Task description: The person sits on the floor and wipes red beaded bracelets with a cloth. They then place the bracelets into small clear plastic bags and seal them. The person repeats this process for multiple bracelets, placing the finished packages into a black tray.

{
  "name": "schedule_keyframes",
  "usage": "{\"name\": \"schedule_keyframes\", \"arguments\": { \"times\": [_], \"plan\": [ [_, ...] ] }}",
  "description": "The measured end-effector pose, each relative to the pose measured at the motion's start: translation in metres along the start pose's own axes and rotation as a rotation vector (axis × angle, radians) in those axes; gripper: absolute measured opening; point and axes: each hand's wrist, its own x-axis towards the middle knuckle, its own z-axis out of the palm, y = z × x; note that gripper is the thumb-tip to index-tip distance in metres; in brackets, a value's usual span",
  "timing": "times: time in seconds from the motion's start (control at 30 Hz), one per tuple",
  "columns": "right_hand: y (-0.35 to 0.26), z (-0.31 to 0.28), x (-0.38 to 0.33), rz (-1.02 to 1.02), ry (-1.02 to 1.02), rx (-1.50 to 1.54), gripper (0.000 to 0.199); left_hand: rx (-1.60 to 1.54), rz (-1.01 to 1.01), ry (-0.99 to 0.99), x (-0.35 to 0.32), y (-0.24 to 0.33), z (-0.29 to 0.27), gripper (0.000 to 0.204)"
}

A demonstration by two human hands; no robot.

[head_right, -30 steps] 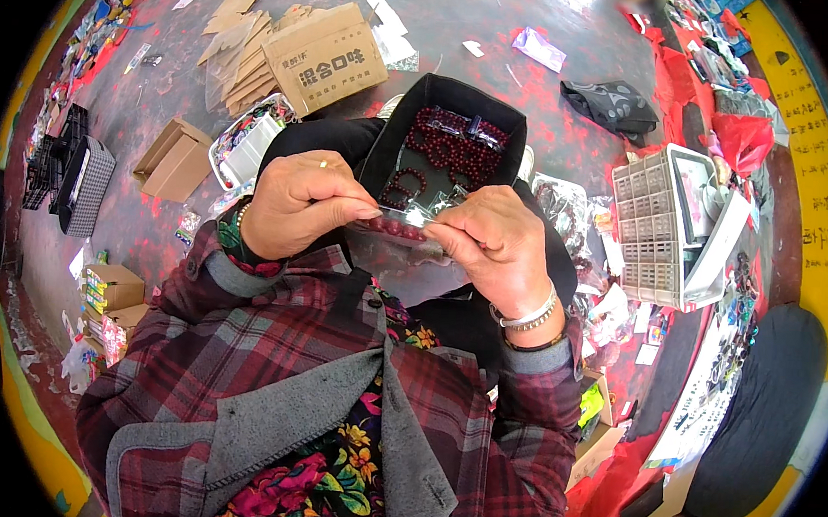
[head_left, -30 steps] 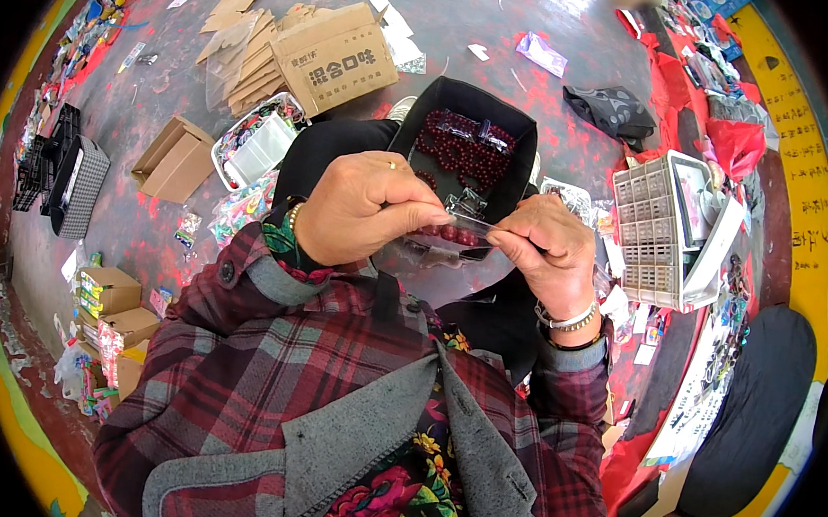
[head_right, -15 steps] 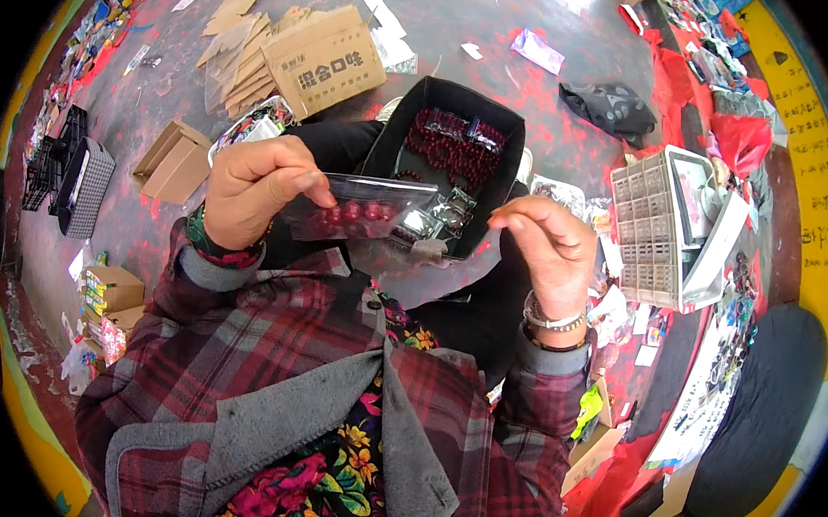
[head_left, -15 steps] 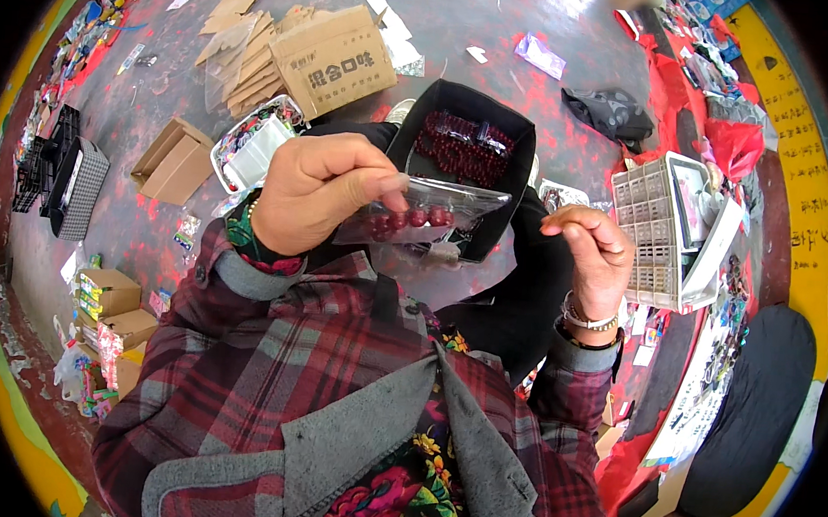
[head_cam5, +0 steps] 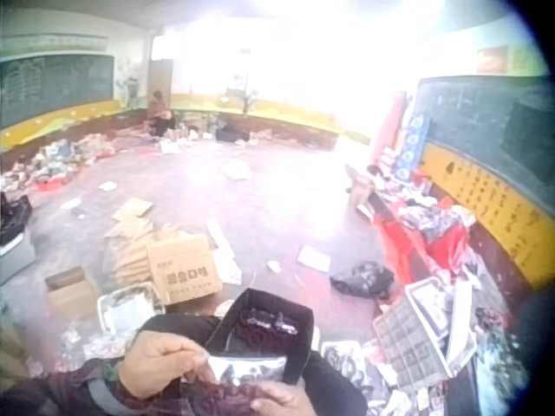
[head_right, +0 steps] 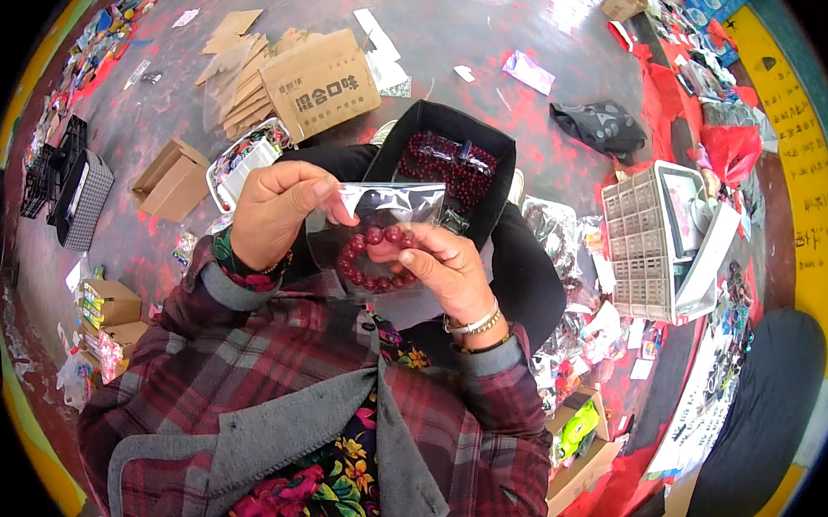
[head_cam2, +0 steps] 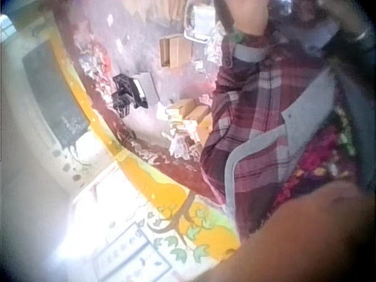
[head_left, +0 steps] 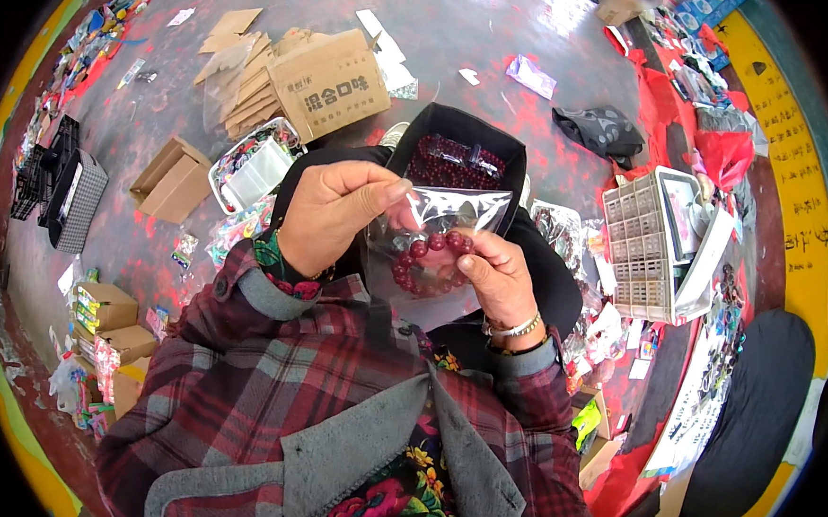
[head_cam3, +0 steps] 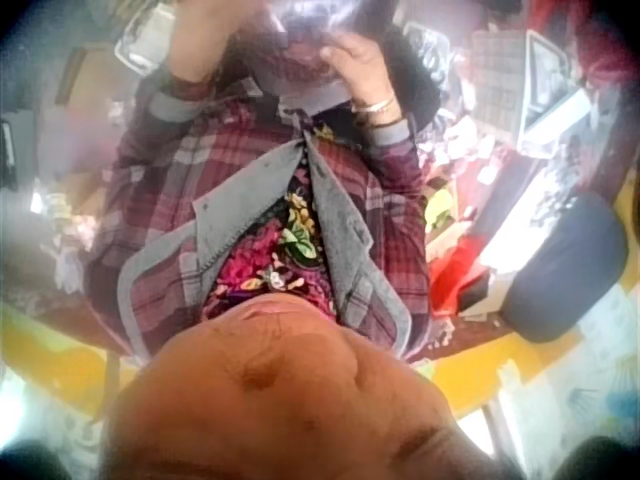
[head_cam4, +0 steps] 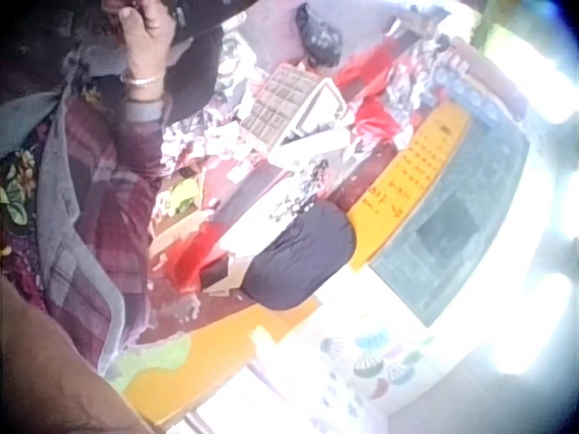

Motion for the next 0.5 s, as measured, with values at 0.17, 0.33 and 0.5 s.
{"name": "schedule_keyframes", "arguments": {
  "times": [0.17, 0.33, 0.5],
  "plan": [
    [-0.010, 0.002, -0.003, 0.024, 0.112, -0.177, 0.026, -0.036, -0.143, -0.034, -0.002, -0.014, -0.015, 0.034],
    [-0.015, 0.003, -0.004, 0.062, 0.097, -0.302, 0.022, 0.017, -0.184, -0.184, 0.013, -0.011, -0.019, 0.024],
    [-0.012, 0.003, 0.000, 0.106, 0.037, -0.566, 0.020, 0.230, -0.212, -0.366, 0.025, -0.005, -0.013, 0.014]
  ]
}}
